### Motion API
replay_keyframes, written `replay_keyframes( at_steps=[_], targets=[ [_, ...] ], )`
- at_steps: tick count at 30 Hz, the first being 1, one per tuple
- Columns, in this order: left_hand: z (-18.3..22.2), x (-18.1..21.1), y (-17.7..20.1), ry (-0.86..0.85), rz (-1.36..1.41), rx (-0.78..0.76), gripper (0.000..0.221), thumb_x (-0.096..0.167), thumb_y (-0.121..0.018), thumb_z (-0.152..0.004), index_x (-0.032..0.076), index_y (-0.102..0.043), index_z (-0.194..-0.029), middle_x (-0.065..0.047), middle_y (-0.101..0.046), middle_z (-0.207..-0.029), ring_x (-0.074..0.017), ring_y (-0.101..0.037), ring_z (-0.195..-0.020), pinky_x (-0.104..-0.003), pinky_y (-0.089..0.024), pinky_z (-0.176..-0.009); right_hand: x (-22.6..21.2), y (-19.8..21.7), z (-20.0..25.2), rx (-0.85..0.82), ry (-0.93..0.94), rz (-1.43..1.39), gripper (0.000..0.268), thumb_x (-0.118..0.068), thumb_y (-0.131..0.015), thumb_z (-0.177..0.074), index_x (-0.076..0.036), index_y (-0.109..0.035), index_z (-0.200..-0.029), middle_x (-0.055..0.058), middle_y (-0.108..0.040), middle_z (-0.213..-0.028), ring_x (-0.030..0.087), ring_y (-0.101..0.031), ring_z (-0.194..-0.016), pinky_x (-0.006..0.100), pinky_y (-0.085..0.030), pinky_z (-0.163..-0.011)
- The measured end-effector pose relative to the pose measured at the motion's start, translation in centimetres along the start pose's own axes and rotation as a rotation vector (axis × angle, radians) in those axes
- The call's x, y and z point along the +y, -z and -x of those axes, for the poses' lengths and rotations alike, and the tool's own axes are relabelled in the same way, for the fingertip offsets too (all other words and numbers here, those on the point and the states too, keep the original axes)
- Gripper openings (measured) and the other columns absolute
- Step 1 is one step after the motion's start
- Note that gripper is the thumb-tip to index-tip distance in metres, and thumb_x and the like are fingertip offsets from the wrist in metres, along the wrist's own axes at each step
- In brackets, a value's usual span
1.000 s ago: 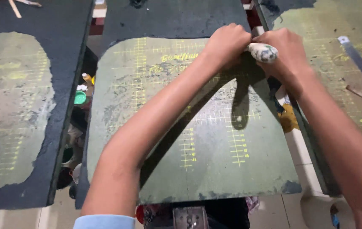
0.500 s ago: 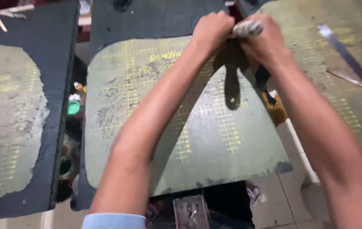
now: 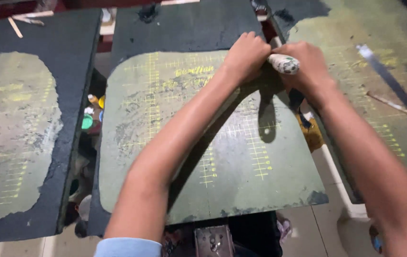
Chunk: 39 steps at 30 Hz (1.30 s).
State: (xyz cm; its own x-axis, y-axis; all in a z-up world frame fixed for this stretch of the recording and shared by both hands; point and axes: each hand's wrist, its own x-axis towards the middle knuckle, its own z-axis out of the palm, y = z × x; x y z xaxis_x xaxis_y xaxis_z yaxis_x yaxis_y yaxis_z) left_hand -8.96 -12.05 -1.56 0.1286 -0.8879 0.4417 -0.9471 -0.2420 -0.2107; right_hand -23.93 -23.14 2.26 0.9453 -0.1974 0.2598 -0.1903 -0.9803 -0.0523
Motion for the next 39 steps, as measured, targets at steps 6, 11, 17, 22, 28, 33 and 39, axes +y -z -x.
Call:
replay_keyframes(
  at_steps=[6,11,17,22,28,33,39],
  targets=[
    [-0.7,-0.8,-2.7,-0.007,0.044,0.096,0.015,-0.001,-0.071,-0.069,0.011,-0.073,-0.077,-0.014,-0.066,-0.076,-0.0365,-0.065,-0.072,-0.050,-0.056,-0.055,2.7,-3.1,-1.7,0.147,0.196,0.207,0.019,-0.017,-0.074,-0.064,-0.019,-0.072,-0.083,0.003,-0.066,-0.072,0.026,-0.065,-0.064,0.042,-0.043,-0.049],
    [-0.8,-0.8,-3.0,0.025,0.087,0.145,0.020,-0.003,-0.076,-0.065,0.008,-0.071,-0.082,-0.015,-0.063,-0.080,-0.0374,-0.062,-0.077,-0.050,-0.055,-0.053,4.1,-4.4,-2.2,0.281,0.244,0.263,0.021,-0.017,-0.080,-0.098,-0.021,-0.066,-0.083,0.002,-0.053,-0.068,0.020,-0.055,-0.057,0.040,-0.034,-0.048],
    [-1.6,-1.0,0.3,0.089,0.100,0.039,0.023,0.008,-0.074,-0.069,0.010,-0.075,-0.092,-0.017,-0.069,-0.086,-0.0443,-0.070,-0.078,-0.060,-0.058,-0.058,3.3,-2.5,-2.4,0.327,0.201,0.148,0.021,-0.027,-0.066,-0.066,-0.029,-0.069,-0.087,0.002,-0.072,-0.084,0.031,-0.071,-0.080,0.043,-0.047,-0.059],
    [-1.9,-2.3,2.8,0.100,0.126,-0.054,0.028,0.011,-0.088,-0.066,0.005,-0.069,-0.086,-0.016,-0.070,-0.082,-0.0426,-0.075,-0.084,-0.057,-0.064,-0.069,1.4,0.1,-2.1,0.129,-0.108,-0.073,0.027,-0.020,-0.081,-0.070,-0.003,-0.073,-0.089,0.019,-0.075,-0.087,0.045,-0.073,-0.091,0.058,-0.059,-0.079],
    [0.5,-1.9,1.3,0.101,0.170,-0.096,0.020,0.012,-0.081,-0.076,0.008,-0.071,-0.092,-0.014,-0.072,-0.083,-0.0403,-0.076,-0.084,-0.055,-0.064,-0.070,0.8,-3.5,-2.6,0.061,-0.182,-0.052,0.007,-0.017,-0.074,-0.077,-0.014,-0.075,-0.082,0.007,-0.074,-0.074,0.039,-0.075,-0.076,0.051,-0.061,-0.069],
    [0.9,-2.3,-1.7,0.050,0.108,0.038,0.008,0.006,-0.071,-0.077,0.011,-0.068,-0.083,-0.013,-0.066,-0.077,-0.0388,-0.072,-0.075,-0.053,-0.060,-0.058,0.6,-3.4,-1.6,0.264,0.193,0.055,0.002,-0.019,-0.069,-0.084,-0.017,-0.069,-0.084,0.009,-0.066,-0.077,0.037,-0.066,-0.068,0.051,-0.046,-0.055],
    [0.2,-2.3,-2.6,0.093,0.088,0.119,0.008,0.002,-0.066,-0.080,0.009,-0.069,-0.081,-0.014,-0.064,-0.080,-0.0384,-0.067,-0.074,-0.053,-0.056,-0.052,2.5,-4.7,-2.8,0.303,0.264,0.050,0.009,-0.017,-0.073,-0.094,-0.021,-0.068,-0.087,0.001,-0.059,-0.073,0.021,-0.057,-0.060,0.039,-0.035,-0.052]
  ],
)
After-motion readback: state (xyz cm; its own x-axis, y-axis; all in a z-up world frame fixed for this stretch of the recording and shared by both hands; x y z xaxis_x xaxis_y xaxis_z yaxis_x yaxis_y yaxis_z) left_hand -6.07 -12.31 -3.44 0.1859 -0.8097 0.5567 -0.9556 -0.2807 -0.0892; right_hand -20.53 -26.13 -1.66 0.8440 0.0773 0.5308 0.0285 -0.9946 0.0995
